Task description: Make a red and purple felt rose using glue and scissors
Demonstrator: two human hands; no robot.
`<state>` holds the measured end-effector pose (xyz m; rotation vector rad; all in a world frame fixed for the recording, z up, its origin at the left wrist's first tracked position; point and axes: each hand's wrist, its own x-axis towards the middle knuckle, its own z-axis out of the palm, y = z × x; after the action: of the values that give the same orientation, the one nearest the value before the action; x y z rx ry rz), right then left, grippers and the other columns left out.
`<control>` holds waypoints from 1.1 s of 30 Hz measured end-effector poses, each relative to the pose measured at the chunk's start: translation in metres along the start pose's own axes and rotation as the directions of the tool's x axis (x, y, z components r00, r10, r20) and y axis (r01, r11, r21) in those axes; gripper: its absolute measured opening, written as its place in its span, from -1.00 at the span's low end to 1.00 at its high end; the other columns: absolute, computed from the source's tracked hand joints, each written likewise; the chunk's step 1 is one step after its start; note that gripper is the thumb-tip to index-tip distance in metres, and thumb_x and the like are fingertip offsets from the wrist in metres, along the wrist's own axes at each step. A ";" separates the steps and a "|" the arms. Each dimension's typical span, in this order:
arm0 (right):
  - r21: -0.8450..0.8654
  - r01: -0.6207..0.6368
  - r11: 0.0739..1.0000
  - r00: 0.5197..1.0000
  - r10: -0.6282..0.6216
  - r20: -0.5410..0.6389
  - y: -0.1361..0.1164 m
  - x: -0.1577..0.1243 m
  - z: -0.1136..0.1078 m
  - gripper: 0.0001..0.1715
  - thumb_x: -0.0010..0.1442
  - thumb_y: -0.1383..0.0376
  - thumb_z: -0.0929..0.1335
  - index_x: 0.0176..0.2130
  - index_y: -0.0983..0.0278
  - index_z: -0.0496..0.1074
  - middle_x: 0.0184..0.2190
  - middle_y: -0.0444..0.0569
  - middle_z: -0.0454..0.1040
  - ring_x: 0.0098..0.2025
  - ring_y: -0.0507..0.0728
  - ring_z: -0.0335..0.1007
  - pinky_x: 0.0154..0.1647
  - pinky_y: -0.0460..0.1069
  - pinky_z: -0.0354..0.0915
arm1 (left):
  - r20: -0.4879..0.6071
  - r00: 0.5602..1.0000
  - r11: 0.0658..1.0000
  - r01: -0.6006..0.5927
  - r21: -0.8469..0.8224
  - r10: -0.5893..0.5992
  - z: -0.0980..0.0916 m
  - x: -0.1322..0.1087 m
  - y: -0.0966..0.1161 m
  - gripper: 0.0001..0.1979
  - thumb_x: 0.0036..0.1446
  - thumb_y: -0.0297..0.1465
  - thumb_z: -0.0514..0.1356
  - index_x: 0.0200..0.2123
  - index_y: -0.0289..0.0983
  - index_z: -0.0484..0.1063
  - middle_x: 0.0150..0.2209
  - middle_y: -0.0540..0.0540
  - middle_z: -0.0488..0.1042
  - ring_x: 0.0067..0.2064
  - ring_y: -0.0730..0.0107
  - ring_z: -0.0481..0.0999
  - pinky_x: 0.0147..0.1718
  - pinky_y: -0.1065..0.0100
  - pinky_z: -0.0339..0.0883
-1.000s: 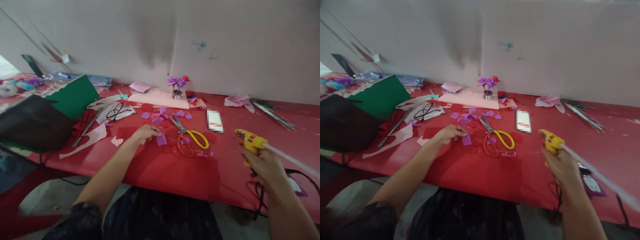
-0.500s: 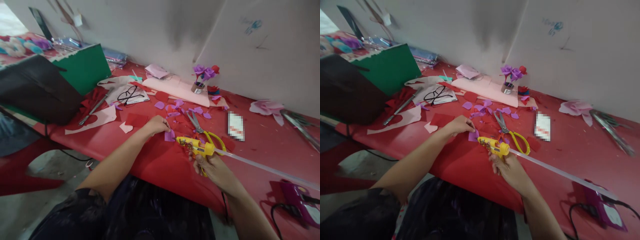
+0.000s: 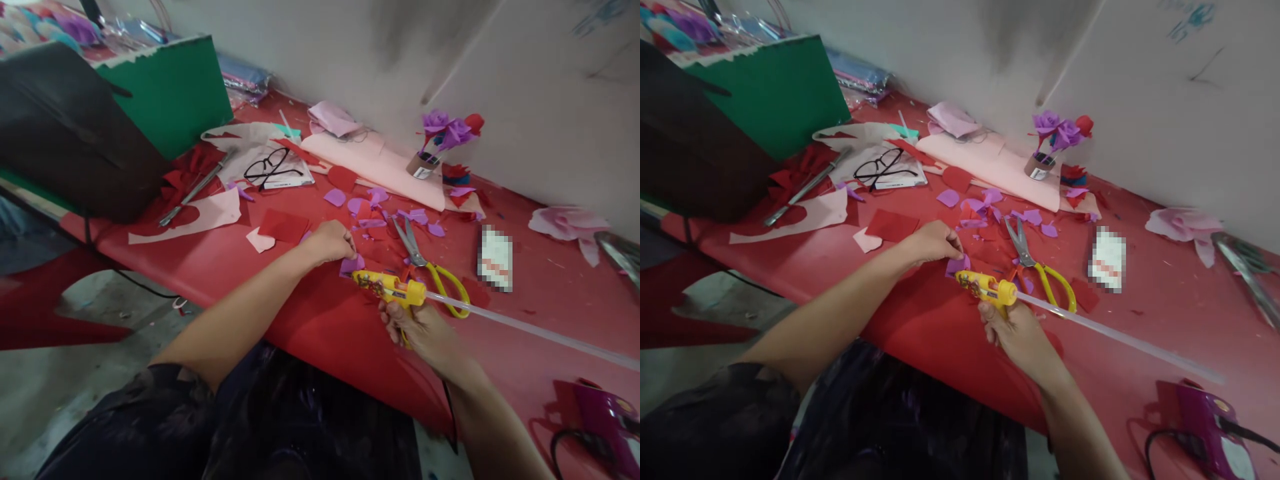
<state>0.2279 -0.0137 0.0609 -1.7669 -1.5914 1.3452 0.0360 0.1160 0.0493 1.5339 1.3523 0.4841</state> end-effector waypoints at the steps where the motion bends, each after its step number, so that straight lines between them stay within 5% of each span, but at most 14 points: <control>1: -0.016 -0.004 1.000 1.000 0.004 0.000 0.000 0.000 0.000 -0.31 0.13 -0.29 0.22 -0.51 0.23 0.39 -0.69 -0.10 0.37 -0.62 0.07 0.29 -0.55 -0.01 0.20 | 0.011 1.000 1.000 -0.001 0.012 0.001 -0.001 0.000 0.001 -0.89 -0.20 -0.59 0.34 -0.66 -0.32 0.53 -0.61 -0.04 0.46 -0.53 0.46 0.36 -0.48 0.38 0.17; 5: -0.047 -0.021 0.999 0.999 0.023 0.025 -0.001 0.001 -0.001 -0.32 0.16 -0.27 0.20 -0.52 0.23 0.36 -0.67 -0.08 0.38 -0.60 0.07 0.32 -0.51 -0.01 0.23 | 0.099 0.995 0.992 -0.012 0.123 0.000 -0.006 -0.003 0.005 -0.94 -0.18 -0.56 0.33 -0.56 -0.31 0.55 -0.52 -0.02 0.52 -0.46 0.46 0.42 -0.42 0.41 0.23; 10: -0.084 -0.010 0.996 1.000 0.013 0.027 -0.001 0.001 -0.002 -0.31 0.16 -0.28 0.18 -0.53 0.22 0.34 -0.68 -0.08 0.37 -0.60 0.08 0.32 -0.50 0.00 0.24 | 0.149 0.989 0.964 -0.040 0.264 0.000 -0.010 -0.004 0.008 -0.78 -0.17 -0.60 0.26 -0.38 -0.31 0.59 -0.40 -0.05 0.57 -0.37 0.42 0.46 -0.37 0.41 0.26; 33: -0.238 0.022 0.971 0.998 -0.007 0.064 -0.007 0.003 -0.004 -0.28 0.24 -0.23 0.10 -0.60 0.21 0.27 -0.66 -0.07 0.35 -0.56 0.09 0.33 -0.40 0.04 0.22 | 0.160 0.987 0.931 -0.090 0.353 0.034 -0.008 -0.002 0.007 -0.77 -0.15 -0.59 0.28 -0.34 -0.31 0.60 -0.37 -0.08 0.60 -0.34 0.38 0.51 -0.35 0.40 0.30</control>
<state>0.2267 -0.0083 0.0677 -1.8602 -1.8642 1.2574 0.0324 0.1178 0.0594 1.8763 1.3264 0.1554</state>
